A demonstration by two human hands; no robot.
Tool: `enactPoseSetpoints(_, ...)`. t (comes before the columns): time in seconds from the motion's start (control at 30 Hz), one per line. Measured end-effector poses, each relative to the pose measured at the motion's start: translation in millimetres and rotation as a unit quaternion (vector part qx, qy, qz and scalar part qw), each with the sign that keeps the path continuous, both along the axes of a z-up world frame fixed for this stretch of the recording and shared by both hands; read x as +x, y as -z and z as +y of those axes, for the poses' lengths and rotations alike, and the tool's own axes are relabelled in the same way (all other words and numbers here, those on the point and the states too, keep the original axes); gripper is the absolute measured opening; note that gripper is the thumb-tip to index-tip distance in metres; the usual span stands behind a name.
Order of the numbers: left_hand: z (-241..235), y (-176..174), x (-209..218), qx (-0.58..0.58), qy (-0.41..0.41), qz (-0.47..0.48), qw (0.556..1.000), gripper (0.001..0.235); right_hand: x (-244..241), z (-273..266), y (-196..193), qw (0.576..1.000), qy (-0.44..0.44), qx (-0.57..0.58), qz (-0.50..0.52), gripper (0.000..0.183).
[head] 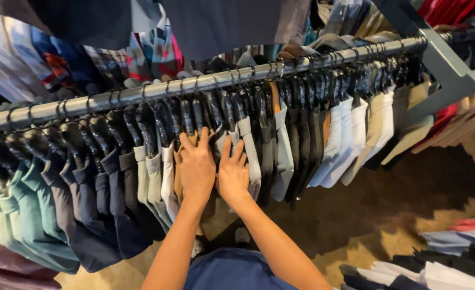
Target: Browsing and organizing shirts on a clothing rack in a retail store environment.
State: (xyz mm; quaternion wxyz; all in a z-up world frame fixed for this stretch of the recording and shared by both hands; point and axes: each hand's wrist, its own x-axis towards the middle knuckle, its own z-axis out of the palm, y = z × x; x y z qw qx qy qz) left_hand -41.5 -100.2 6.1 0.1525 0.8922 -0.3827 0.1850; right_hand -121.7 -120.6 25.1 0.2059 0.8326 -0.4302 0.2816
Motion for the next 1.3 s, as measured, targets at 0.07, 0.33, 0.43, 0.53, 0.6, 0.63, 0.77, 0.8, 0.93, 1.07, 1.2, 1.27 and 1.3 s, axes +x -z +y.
enactPoseSetpoints(0.07, 6.2, -7.5, -1.1, -0.044, 0.027, 0.066, 0.997, 0.046, -2.1, 5.3, 2.6, 0.999, -0.022, 0.042, -0.017, 0.066)
enactPoseSetpoints(0.33, -2.2, 4.8, -0.9, -0.203, 0.069, 0.268, 0.939, 0.051, -16.4, 1.4, -0.6, 0.902, -0.092, 0.419, -0.058, 0.102)
enactPoseSetpoints(0.43, -9.2, 5.3, -4.0, -0.269, 0.071, 0.330, 0.902, 0.042, -24.8, -3.9, -6.9, 0.891, -0.115, 0.436, -0.049, 0.103)
enactPoseSetpoints(0.53, -13.0, 2.1, -2.1, -0.271, 0.058, 0.330, 0.902, 0.042, -31.4, -0.2, -15.7, 0.889, -0.123, 0.439, -0.048, 0.104)
enactPoseSetpoints(0.6, -13.3, -10.8, -2.8, -0.180, 0.043, 0.348, 0.919, 0.047, -33.7, 3.5, -5.6, 0.915, -0.127, 0.380, -0.046, 0.108)
enactPoseSetpoints(0.63, -12.6, -9.1, 0.3, -0.178, 0.045, 0.349, 0.919, 0.047, -29.7, 0.4, 5.5, 0.915, -0.124, 0.381, -0.046, 0.108)
enactPoseSetpoints(0.77, -7.8, -11.0, 5.3, -0.095, 0.065, 0.333, 0.936, 0.049, -17.0, -9.7, 39.1, 0.972, -0.082, 0.219, 0.006, 0.111)
enactPoseSetpoints(0.8, -5.4, -14.0, 5.9, -0.080, 0.073, 0.327, 0.939, 0.049, -13.2, -11.6, 44.3, 0.989, -0.050, 0.137, 0.026, 0.109)
enactPoseSetpoints(0.93, -4.4, -16.0, 11.4, -0.066, 0.075, 0.314, 0.944, 0.053, -15.8, -13.7, 33.3, 0.995, -0.058, 0.082, 0.020, 0.107)
enactPoseSetpoints(1.07, -4.8, -24.9, 3.2, 0.005, 0.055, 0.200, 0.978, 0.054, -21.2, -14.5, 28.0, 0.954, -0.109, 0.274, -0.052, 0.097)
enactPoseSetpoints(1.2, -15.7, -37.2, 9.5, -0.076, 0.098, -0.060, 0.990, 0.035, -13.3, -48.6, 74.4, 0.768, -0.159, 0.567, -0.251, 0.066)
enactPoseSetpoints(1.27, -45.7, -12.8, 24.9, -0.161, 0.153, 0.068, 0.973, 0.039, 19.6, -82.1, 136.0, 0.749, -0.116, 0.588, -0.280, 0.058)
enactPoseSetpoints(1.3, -57.5, 0.5, 32.0, -0.242, 0.204, 0.194, 0.929, 0.044, 35.3, -95.4, 168.1, 0.727, -0.072, 0.608, -0.309, 0.051)
